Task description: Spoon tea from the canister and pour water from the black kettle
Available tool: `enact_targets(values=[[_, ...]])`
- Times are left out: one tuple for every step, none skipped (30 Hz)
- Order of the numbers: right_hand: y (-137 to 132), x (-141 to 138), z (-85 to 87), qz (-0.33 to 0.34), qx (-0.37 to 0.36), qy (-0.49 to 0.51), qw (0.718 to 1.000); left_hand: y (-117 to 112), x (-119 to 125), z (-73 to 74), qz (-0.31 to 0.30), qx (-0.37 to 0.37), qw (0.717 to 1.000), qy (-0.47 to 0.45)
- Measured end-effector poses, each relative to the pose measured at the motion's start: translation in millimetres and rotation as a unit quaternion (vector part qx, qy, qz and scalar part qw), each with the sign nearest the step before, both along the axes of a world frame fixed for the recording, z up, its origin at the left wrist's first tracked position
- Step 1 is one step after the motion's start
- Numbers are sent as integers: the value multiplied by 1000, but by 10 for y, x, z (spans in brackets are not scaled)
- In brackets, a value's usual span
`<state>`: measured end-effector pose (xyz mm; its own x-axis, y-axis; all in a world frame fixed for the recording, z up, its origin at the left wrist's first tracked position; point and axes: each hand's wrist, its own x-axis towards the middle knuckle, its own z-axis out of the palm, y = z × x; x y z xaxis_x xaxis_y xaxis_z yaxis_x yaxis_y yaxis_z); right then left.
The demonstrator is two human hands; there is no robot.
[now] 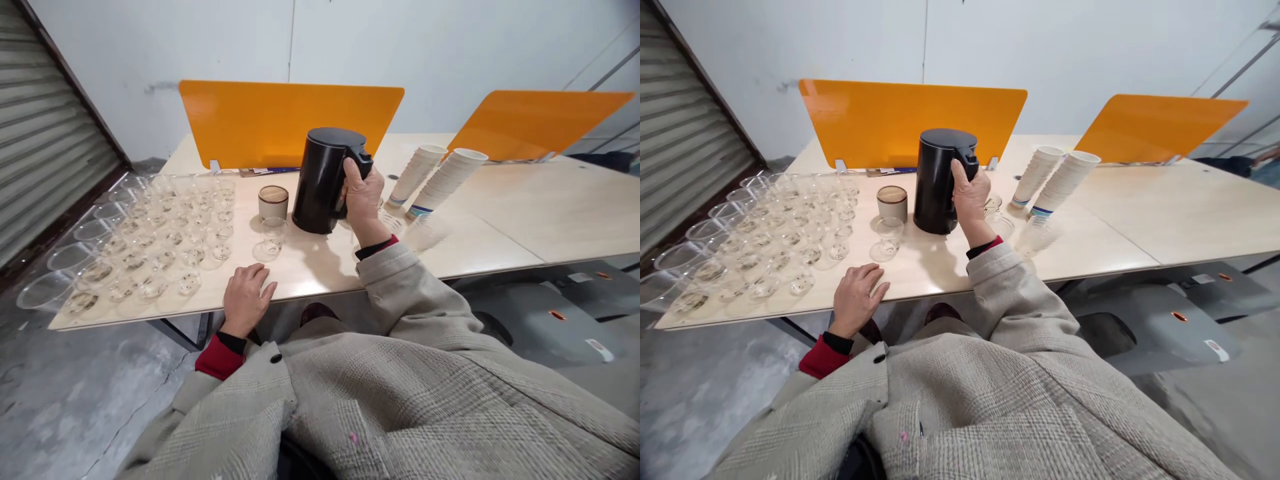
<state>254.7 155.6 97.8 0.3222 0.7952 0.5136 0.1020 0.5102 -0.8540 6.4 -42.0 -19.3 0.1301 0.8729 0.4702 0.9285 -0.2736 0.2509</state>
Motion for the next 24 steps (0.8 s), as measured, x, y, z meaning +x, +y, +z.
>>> enact_targets(values=[[-93, 18, -2, -21, 17, 3, 1000, -3, -2, -1, 0, -3, 1000, -4], [-189, 39, -3, -43, 33, 6, 998, -5, -6, -5, 2, -6, 1000, -10], [-284, 64, -3, -59, 46, 6, 997, -4, -10, -12, 5, -10, 1000, -19], [-378, 93, -2, -59, 50, 1, 997, 3, -17, -21, 9, -14, 999, -30], [-470, 125, 2, -55, 50, -5, 997, 18, -26, -31, 11, -18, 999, -43], [-558, 159, 9, -51, 50, -11, 997, 46, -37, -42, 12, -22, 998, -60], [-640, 193, 17, -45, 50, -15, 998, 88, -51, -50, 10, -27, 996, -80], [-715, 225, 27, -40, 51, -19, 998, 145, -66, -56, 8, -31, 994, -105], [-783, 253, 38, -35, 52, -22, 998, 217, -82, -59, 7, -36, 990, -136], [-840, 276, 48, -32, 54, -24, 998, 301, -98, -56, 4, -42, 984, -171], [-888, 293, 56, -32, 56, -27, 998, 394, -112, -50, -9, -57, 976, -211], [-925, 304, 61, -32, 57, -30, 997, 491, -123, -39, -19, -83, 962, -258], [-953, 311, 63, -34, 57, -32, 997, 586, -129, -27, -21, -115, 944, -310], [-972, 313, 63, -36, 57, -32, 997, 675, -131, -13, -16, -141, 924, -355], [-984, 313, 60, -36, 56, -30, 997, 754, -127, -1, -12, -151, 907, -392], [-992, 312, 56, -35, 56, -27, 997, 820, -118, 10, -16, -152, 894, -421], [-997, 311, 52, -34, 55, -22, 998, 872, -106, 18, -18, -149, 884, -443], [-1001, 309, 48, -32, 55, -17, 998, 911, -91, 22, -22, -143, 878, -457], [-1006, 309, 44, -31, 54, -11, 998, 938, -76, 24, -27, -137, 875, -464], [-1012, 310, 41, -30, 53, -8, 998, 955, -63, 24, -32, -134, 875, -465], [-1020, 311, 37, -29, 51, -5, 998, 963, -53, 23, -36, -133, 877, -460], [-1028, 314, 33, -28, 49, -4, 998, 966, -48, 21, -41, -134, 881, -452], [-1036, 317, 29, -28, 46, -3, 999, 964, -47, 18, -43, -136, 885, -443], [-1043, 321, 24, -27, 43, -2, 999, 958, -51, 15, -43, -138, 889, -435]])
